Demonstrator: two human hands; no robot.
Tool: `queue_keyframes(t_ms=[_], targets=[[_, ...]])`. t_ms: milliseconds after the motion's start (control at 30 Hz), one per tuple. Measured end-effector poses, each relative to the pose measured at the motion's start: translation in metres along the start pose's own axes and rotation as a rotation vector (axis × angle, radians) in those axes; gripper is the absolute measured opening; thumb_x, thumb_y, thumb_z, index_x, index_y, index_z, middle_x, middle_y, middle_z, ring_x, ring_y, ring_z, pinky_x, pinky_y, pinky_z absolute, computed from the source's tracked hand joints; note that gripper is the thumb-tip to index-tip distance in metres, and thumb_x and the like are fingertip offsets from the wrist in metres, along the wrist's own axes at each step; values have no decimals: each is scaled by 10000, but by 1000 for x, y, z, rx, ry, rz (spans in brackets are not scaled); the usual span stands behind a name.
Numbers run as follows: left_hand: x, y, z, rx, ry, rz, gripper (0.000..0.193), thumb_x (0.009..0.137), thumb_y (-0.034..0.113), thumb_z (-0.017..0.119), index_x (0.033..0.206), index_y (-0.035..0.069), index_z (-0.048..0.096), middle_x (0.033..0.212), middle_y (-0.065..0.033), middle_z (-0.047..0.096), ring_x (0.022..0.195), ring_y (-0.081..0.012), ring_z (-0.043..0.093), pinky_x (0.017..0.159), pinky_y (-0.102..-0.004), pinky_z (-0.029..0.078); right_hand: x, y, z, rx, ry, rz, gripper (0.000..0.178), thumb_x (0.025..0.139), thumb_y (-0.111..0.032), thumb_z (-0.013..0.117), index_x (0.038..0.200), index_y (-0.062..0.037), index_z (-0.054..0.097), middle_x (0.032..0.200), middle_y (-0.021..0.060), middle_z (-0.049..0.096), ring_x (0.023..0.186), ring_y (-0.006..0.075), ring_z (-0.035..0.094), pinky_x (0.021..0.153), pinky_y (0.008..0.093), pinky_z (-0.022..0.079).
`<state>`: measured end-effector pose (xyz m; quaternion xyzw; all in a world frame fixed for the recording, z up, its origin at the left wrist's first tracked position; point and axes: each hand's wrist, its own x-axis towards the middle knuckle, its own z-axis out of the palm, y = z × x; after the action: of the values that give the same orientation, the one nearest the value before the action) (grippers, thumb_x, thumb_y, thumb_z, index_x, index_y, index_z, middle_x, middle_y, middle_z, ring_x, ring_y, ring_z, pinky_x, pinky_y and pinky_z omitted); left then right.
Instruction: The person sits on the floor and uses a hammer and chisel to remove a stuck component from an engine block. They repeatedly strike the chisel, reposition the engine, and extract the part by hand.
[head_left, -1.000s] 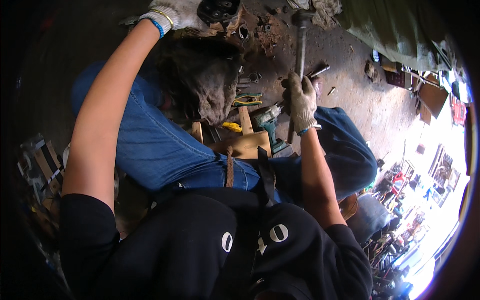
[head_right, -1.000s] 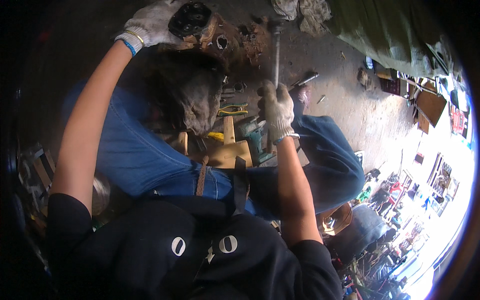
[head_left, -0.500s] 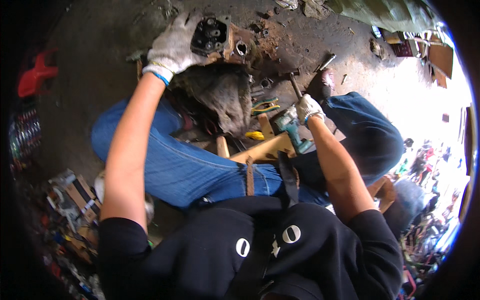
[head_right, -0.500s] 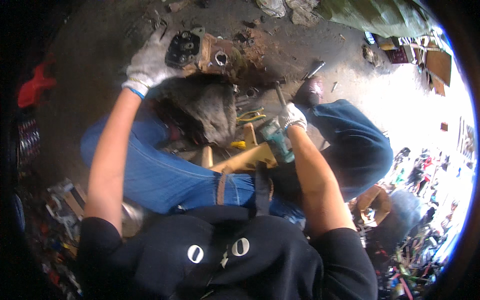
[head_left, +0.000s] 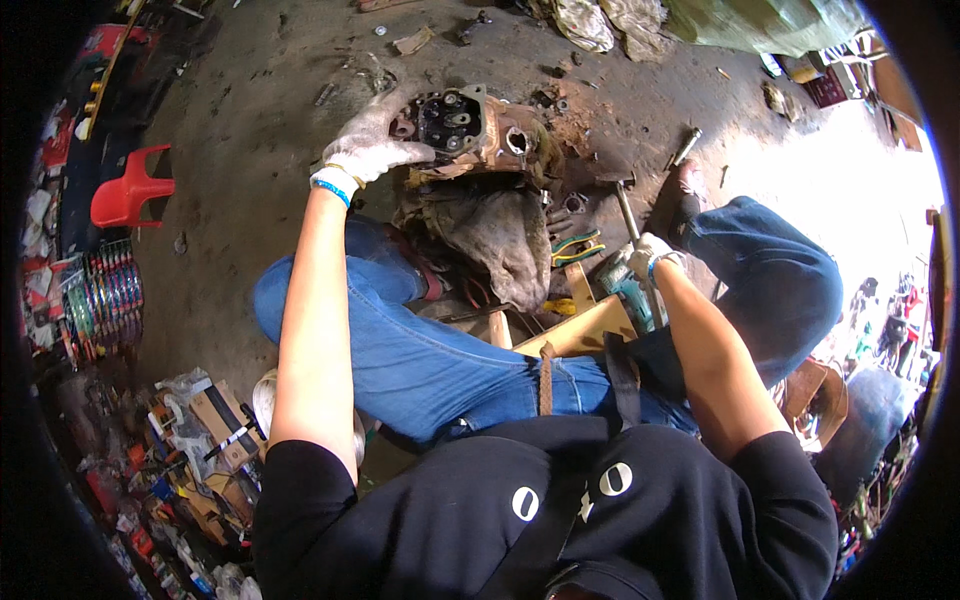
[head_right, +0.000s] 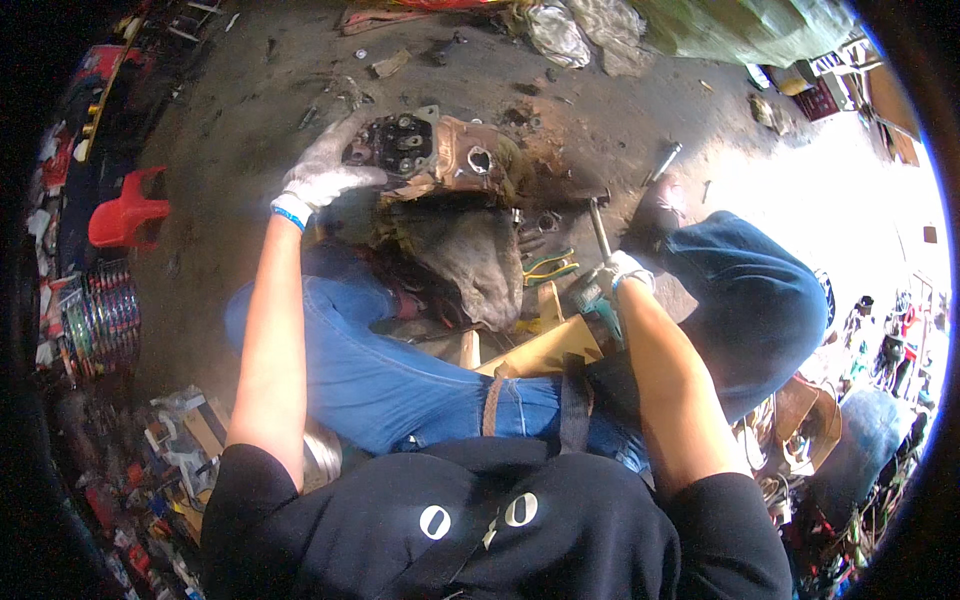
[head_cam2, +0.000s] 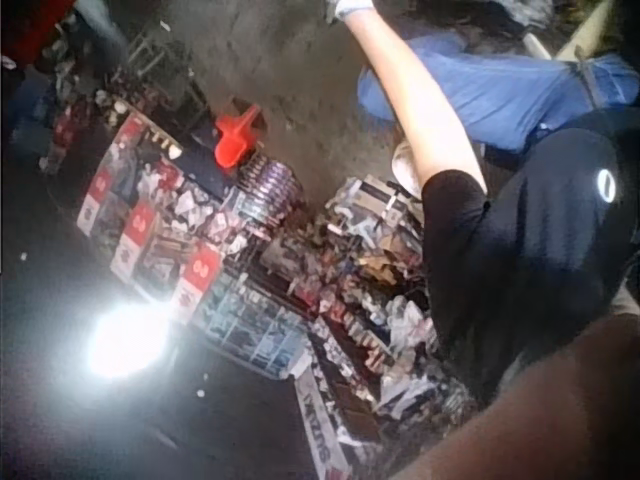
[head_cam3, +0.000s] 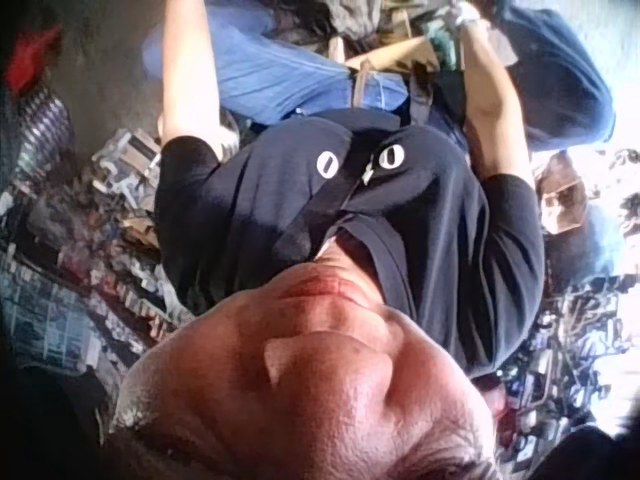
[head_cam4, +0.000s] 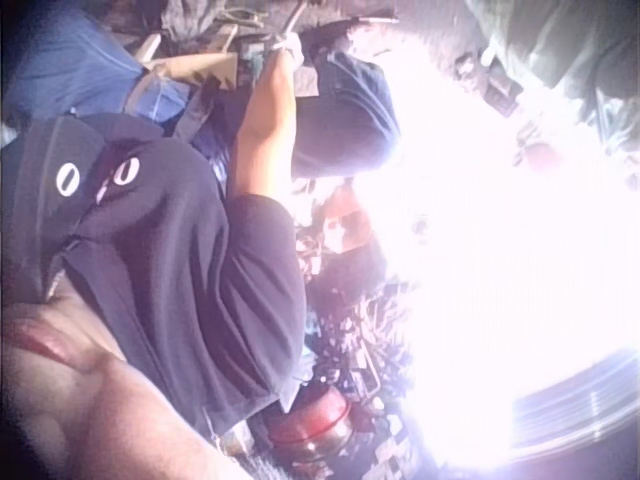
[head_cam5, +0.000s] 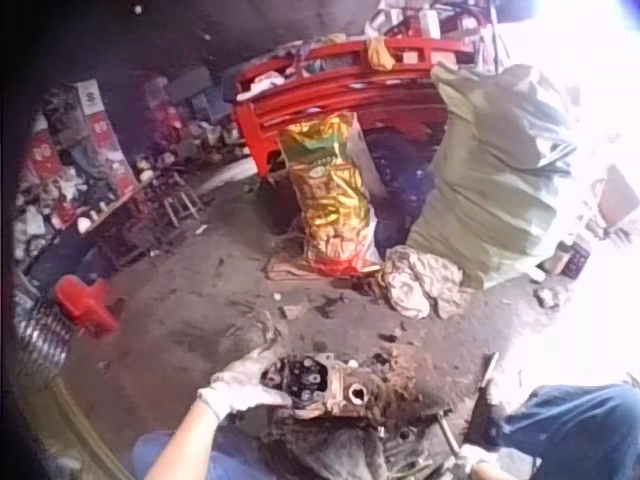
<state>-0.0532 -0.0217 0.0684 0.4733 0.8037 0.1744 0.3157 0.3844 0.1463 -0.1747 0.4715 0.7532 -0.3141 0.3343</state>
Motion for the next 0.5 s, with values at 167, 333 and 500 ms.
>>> queue_keyframes(t_ms=[167,333,500], targets=[[10,-41,3,-214,129,-21,752,894,411,748,1515,85,478,1504,-177,534,1399,-302,497,1155,-387,393,4,1,3,66,-72,47,238,907,-174,643,923,25,771,775,132,753,728,235,760,621,371,604],[16,-83,12,-444,328,1,605,962,347,685,1475,62,535,1508,-141,543,1399,-275,497,1157,-362,382,2,-6,4,37,-34,-6,213,895,-177,664,886,3,777,773,119,759,681,208,745,590,364,592],[6,-83,14,-671,320,-140,527,947,193,659,1438,28,566,1463,-136,580,1348,-253,533,1123,-341,403,21,5,15,-181,-78,-79,183,897,-214,675,939,-86,798,832,109,766,742,209,752,651,346,598]])
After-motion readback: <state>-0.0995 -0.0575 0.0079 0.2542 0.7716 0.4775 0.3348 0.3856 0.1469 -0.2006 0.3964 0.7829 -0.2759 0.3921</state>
